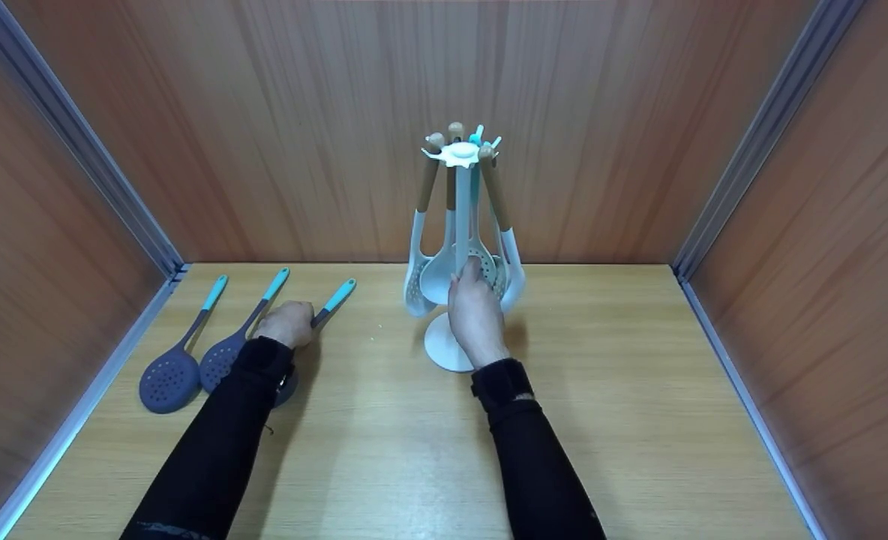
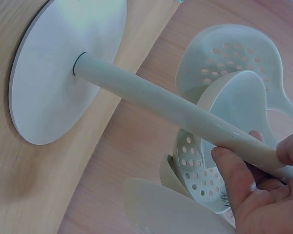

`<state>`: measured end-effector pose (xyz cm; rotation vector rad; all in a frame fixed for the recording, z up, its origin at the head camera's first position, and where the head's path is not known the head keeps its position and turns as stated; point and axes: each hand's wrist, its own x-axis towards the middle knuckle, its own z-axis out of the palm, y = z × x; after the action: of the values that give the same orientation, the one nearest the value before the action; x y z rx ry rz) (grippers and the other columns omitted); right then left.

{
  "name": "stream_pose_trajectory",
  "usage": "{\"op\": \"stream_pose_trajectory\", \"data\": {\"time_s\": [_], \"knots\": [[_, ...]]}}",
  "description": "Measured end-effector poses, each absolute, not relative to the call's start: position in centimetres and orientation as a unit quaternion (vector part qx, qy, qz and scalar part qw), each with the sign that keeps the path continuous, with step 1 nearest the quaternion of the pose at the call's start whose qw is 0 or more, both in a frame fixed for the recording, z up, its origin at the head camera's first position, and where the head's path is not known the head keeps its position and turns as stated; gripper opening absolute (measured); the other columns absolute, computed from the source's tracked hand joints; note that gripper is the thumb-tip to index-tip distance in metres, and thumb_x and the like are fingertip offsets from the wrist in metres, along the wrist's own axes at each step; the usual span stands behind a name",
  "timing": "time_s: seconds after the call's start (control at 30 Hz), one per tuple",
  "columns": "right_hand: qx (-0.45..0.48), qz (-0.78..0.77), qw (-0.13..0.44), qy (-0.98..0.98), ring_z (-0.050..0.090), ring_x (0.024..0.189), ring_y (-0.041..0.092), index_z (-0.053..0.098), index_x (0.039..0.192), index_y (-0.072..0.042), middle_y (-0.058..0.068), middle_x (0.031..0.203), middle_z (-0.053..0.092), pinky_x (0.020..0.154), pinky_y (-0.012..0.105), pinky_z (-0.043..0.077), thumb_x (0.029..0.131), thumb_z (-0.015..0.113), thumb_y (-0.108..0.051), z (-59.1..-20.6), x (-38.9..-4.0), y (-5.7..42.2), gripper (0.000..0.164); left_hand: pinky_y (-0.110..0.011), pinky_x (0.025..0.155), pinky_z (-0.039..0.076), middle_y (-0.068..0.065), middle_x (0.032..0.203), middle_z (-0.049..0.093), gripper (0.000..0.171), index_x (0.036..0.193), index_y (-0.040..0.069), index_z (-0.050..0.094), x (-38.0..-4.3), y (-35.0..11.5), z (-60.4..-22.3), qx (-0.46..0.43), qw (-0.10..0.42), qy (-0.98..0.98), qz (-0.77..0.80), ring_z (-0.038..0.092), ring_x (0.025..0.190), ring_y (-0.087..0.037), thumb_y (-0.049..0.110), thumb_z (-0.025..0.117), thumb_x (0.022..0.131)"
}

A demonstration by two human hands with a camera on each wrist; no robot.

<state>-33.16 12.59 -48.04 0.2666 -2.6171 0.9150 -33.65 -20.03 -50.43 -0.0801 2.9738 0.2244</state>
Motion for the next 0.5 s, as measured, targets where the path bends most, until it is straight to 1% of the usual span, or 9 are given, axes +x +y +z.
{"op": "stream_pose_trajectory", "data": {"time_s": [0.1,0.3,0.5], "knots": [[0.09,0.325,0.173,-0.925,0.072,0.069,0.027,0.041,0.141,0.004,0.017,0.085,0.069,0.054,0.035,0.054,0.112,0.047,-0.021,-48.04,-33.2,12.58,0.038,-0.053,0.081,0.064,-0.018,0.109,0.078,0.019,0.101,0.001,0.073,-33.54,-20.09,-50.3,-0.026,0.074,0.994,0.081,0.076,0.096,-0.032,0.001,0.055,0.1],[0.089,0.315,0.185,-0.927,0.076,0.075,0.034,0.04,0.141,0.007,0.022,0.089,0.072,0.057,0.041,0.057,0.112,0.048,-0.019,-48.18,-33.33,12.55,0.04,-0.052,0.08,0.064,-0.019,0.111,0.078,0.019,0.105,0.0,0.074,-33.83,-20.23,-50.27,-0.021,0.087,0.992,0.084,0.075,0.094,-0.029,-0.001,0.057,0.099],[0.088,0.316,0.182,-0.927,0.075,0.075,0.032,0.039,0.144,0.006,0.021,0.09,0.072,0.057,0.04,0.057,0.112,0.048,-0.02,-48.16,-33.23,12.54,0.042,-0.053,0.076,0.064,-0.019,0.106,0.078,0.016,0.101,0.0,0.072,-33.68,-20.39,-50.1,-0.014,0.069,0.993,0.09,0.075,0.091,-0.03,0.0,0.057,0.099]]}}
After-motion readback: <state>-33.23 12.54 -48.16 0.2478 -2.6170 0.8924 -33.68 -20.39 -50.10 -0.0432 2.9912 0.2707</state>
